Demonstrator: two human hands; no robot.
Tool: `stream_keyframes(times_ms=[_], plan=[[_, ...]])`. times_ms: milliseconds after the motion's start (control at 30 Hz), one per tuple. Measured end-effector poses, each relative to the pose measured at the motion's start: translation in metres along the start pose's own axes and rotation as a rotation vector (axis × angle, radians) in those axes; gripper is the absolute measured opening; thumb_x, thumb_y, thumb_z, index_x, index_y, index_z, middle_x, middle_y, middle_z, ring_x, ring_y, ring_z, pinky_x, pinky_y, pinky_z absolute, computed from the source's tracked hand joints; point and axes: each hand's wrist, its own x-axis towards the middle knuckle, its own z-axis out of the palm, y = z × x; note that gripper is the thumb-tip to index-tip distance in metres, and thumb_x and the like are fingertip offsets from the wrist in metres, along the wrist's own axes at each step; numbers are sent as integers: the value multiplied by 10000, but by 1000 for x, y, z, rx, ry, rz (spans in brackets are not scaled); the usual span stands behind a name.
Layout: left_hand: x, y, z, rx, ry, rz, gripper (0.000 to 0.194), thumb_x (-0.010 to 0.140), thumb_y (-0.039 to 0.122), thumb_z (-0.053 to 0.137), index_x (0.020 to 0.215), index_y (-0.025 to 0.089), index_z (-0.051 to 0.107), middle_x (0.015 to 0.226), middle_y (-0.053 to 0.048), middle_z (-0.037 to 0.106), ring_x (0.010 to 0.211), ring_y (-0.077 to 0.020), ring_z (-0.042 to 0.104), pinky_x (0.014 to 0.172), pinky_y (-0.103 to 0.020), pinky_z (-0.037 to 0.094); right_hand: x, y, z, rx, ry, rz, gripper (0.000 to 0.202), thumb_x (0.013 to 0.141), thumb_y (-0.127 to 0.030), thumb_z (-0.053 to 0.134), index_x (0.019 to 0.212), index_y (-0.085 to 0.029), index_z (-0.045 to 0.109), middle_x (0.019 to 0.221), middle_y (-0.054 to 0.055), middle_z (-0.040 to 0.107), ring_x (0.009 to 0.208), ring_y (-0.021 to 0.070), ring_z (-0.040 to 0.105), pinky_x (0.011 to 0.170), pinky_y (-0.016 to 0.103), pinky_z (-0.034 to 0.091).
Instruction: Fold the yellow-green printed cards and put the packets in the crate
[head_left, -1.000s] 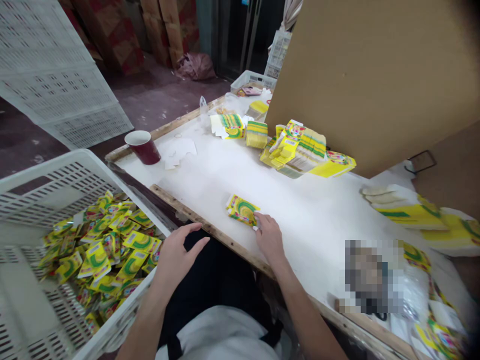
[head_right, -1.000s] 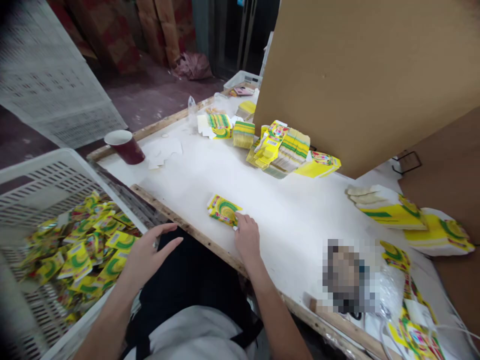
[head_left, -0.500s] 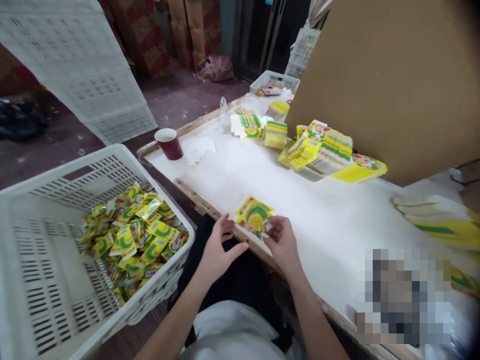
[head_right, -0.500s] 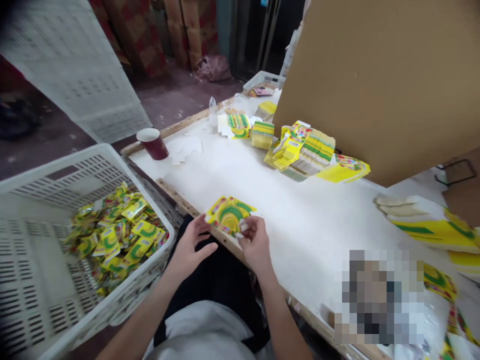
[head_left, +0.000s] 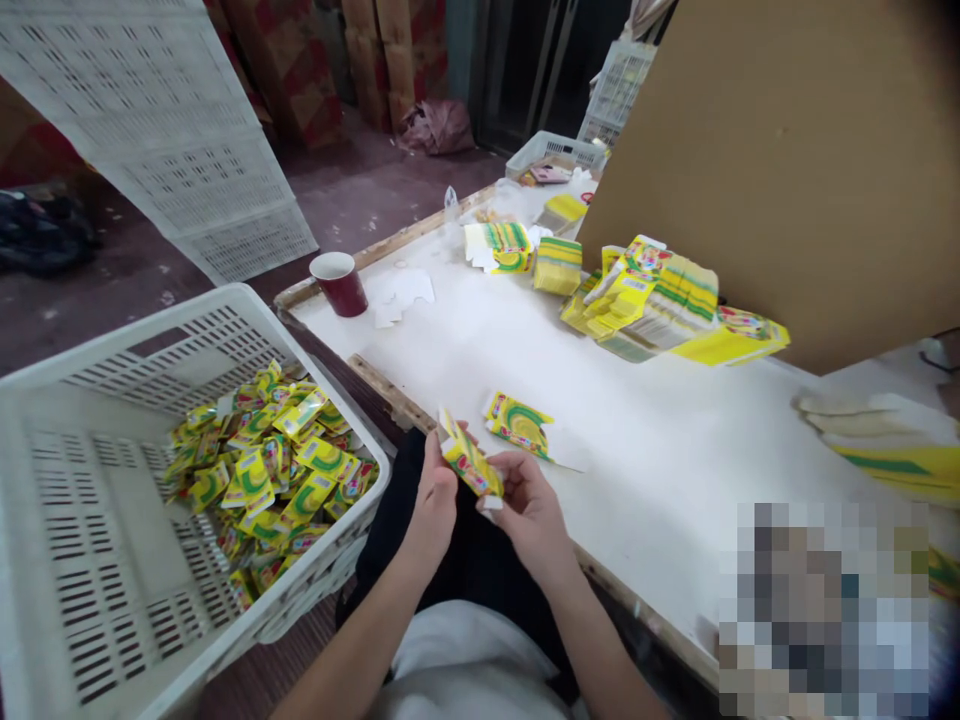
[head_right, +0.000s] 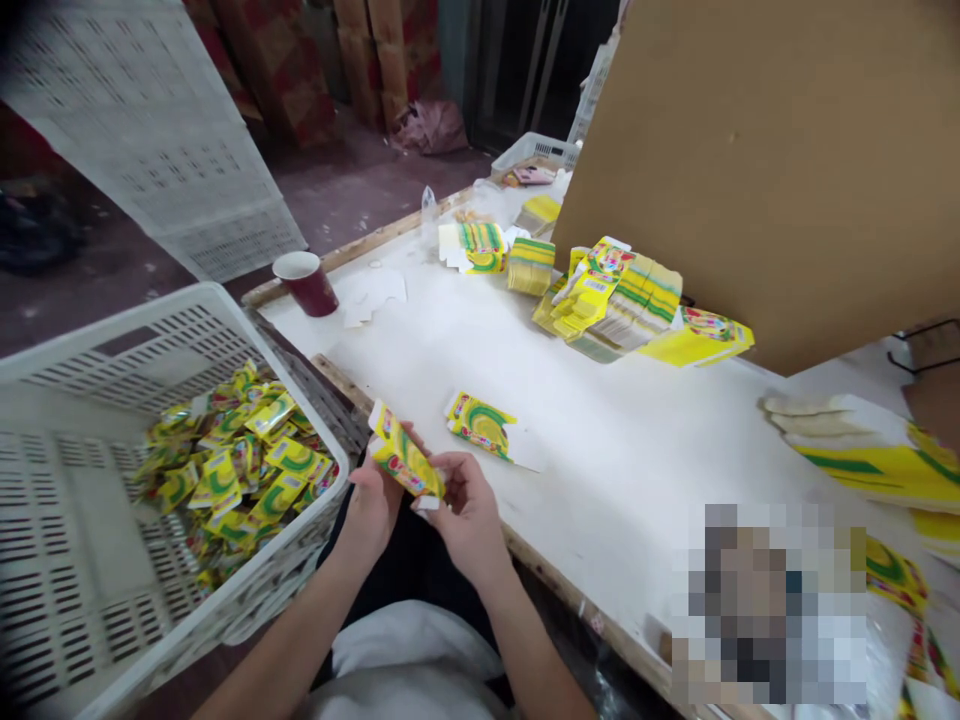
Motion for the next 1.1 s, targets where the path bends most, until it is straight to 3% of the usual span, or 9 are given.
stream_keyframes(times_ms=[200,400,500,567,667,800,867,1000,1100], plan=[[9,0,-15,151,93,81,212,719,333,663,820,149,633,728,0,643,623,-99,570,628,-218,479,1,-5,-9,-310,8,-86,117,744,-123,531,823,-197,574,739,-16,600,675,132,557,629,241,450],[5,51,-16,477,-1,393,354,759,302,618,1093,196,565,1111,-67,603,1029,-194,569,882,-325,468,9,-14,-33,-789,194,-416,280,752,-51,513,916,-224,661,833,12,660,753,163,571,722,305,453],[-1,72,-10,836,-151,548,661,652,329,715,1246,218,448,1283,-98,488,1213,-256,437,1016,-409,364,12,-21,-37,-1030,193,-597,312,784,-37,499,919,-253,679,849,28,660,874,193,559,845,384,407],[-3,73,-6,1097,-315,476,836,555,366,773,1287,220,397,1308,-114,465,1227,-293,416,1018,-446,354,11,-25,-34,-1063,117,-682,325,797,-31,492,902,-278,677,810,7,648,888,181,562,919,410,369],[-2,62,-2,1266,-483,295,725,617,369,722,1249,222,400,1191,-102,552,1087,-273,538,905,-421,446,6,-29,-28,-1018,68,-716,363,792,-53,511,968,-336,654,900,-7,620,1022,188,535,1041,464,251],[-6,43,-4,1316,-370,299,563,699,375,635,1181,211,394,1048,-77,598,946,-239,603,791,-365,489,3,-27,-25,-625,252,-450,690,755,-247,613,1371,-297,308,1391,72,352,1308,271,290,1066,500,235],[-8,37,-4,1312,-360,334,579,703,403,627,1183,206,371,1033,-76,594,931,-238,606,778,-359,492,3,-23,-22,-276,207,-231,732,782,-334,590,1405,-274,211,1434,82,311,1315,259,302,1057,469,281],[-12,29,-3,1272,-457,436,687,722,350,622,1287,216,254,1226,-107,502,1093,-237,536,893,-370,454,6,-19,-17,269,-112,196,486,822,-457,516,1263,-262,461,1291,76,517,1225,243,438,1027,435,347],[-12,27,-2,1237,-514,480,734,735,315,613,1329,229,191,1285,-112,439,1161,-231,480,936,-366,430,9,-20,-21,429,-263,292,509,789,-533,529,1214,-254,524,1234,78,568,1196,243,464,1012,428,364]])
